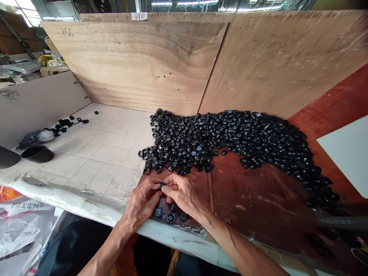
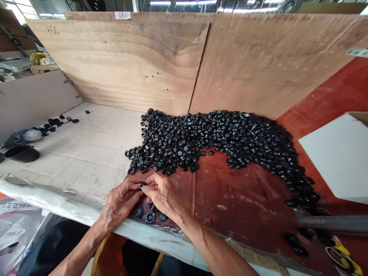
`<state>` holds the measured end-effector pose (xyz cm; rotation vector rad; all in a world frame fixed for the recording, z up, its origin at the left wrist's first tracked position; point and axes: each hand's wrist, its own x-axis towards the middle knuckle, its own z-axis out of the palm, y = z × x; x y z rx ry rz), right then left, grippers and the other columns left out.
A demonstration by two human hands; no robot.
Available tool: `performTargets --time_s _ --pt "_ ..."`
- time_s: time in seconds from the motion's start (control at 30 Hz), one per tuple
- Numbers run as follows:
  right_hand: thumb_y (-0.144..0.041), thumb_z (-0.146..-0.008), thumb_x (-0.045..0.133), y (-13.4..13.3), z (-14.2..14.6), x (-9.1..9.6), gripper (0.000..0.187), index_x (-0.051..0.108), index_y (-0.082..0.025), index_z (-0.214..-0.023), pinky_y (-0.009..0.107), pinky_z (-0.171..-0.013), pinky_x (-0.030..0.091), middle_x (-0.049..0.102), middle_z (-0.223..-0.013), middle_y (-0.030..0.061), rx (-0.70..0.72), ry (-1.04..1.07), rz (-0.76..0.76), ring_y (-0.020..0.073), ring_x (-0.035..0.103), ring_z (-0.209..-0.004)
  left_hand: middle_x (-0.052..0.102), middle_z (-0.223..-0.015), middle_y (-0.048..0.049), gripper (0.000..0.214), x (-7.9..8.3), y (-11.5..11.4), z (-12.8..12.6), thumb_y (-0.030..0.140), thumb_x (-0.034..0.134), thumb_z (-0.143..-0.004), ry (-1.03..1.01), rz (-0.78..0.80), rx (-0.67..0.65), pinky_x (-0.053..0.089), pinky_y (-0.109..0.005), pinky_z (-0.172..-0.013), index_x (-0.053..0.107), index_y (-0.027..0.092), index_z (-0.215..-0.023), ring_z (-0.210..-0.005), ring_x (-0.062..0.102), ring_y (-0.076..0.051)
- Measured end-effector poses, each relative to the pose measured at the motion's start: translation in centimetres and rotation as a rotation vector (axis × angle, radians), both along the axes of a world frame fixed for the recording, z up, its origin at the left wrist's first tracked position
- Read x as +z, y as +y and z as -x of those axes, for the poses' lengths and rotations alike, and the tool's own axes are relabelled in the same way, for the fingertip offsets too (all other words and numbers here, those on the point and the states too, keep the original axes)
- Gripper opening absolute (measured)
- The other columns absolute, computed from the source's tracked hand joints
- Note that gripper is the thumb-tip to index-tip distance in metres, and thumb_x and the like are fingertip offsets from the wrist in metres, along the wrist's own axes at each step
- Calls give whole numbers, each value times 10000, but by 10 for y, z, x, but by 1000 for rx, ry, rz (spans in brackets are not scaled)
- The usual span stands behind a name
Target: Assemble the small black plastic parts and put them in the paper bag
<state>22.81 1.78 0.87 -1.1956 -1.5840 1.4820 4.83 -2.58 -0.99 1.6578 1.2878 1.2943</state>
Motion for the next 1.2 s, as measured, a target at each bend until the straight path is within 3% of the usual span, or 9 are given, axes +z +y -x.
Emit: performTargets --time_s 0.13,0.23,0.3,0.4,0.57,0.73,0.87,1.07,1.2 --pt "-334 -892 705 7 -15 11 251 601 -210 -700 256 -532 356 614 -632 -23 -11 -194 -270 141 565 -558 721 -877 -22 49 13 1 -1 174 683 -862 165 93 -109 530 -274 -735 648 206 -849 -794 682 -175" --pt "-387 -933 711 20 -37 15 354 537 -217 -675 287 -604 343 574 -628 -22 -211 -472 -469 149 522 -587 647 -733 -13 245 22 3 -5 306 724 -877 296 203 -164 482 -276 -670 597 198 -697 -707 611 -171" --pt "-320 -854 800 29 -49 12 264 562 -223 -796 290 -634 354 600 -699 -24 -247 -638 -450 165 539 -633 603 -680 0 354 21 6 -6 443 710 -910 266 268 -77 452 -272 -616 581 199 -689 -644 569 -157" --pt "-190 -808 842 33 -52 1 290 598 -214 -963 294 -700 408 671 -916 26 -132 -731 -459 203 620 -800 604 -744 22 306 11 15 -5 501 696 -893 106 330 134 453 -263 -566 619 206 -899 -598 554 -140" --pt "-73 -890 758 27 -37 -9 222 603 -204 -980 328 -785 477 656 -1033 76 -54 -688 -581 242 644 -935 624 -895 8 393 -10 40 -4 313 711 -824 242 150 283 543 -329 -702 644 222 -1201 -678 589 -157" --pt "-98 -894 795 27 -26 -17 326 596 -213 -1126 336 -810 522 652 -1098 73 -45 -573 -646 251 668 -973 634 -834 3 163 -17 51 -8 245 659 -907 379 58 291 527 -323 -703 686 217 -1065 -692 607 -168" --pt "-81 -943 710 28 -22 -23 253 622 -227 -1130 330 -794 532 636 -1079 63 31 -573 -675 240 672 -951 646 -877 -17 77 -15 47 -9 232 644 -939 396 12 263 534 -328 -751 697 218 -886 -765 645 -177" --pt "3 -855 682 23 -21 -18 389 575 -220 -1156 328 -836 552 591 -1124 67 48 -410 -742 228 650 -972 656 -1048 -50 73 -14 39 -11 237 650 -935 339 -126 317 564 -291 -736 693 217 -879 -841 661 -165" --pt "-38 -926 652 21 -17 -20 235 615 -220 -1070 293 -756 546 566 -1095 55 178 -398 -791 189 639 -861 713 -1026 -34 49 -10 32 -11 240 649 -920 289 -135 319 579 -271 -671 643 228 -967 -785 707 -155"
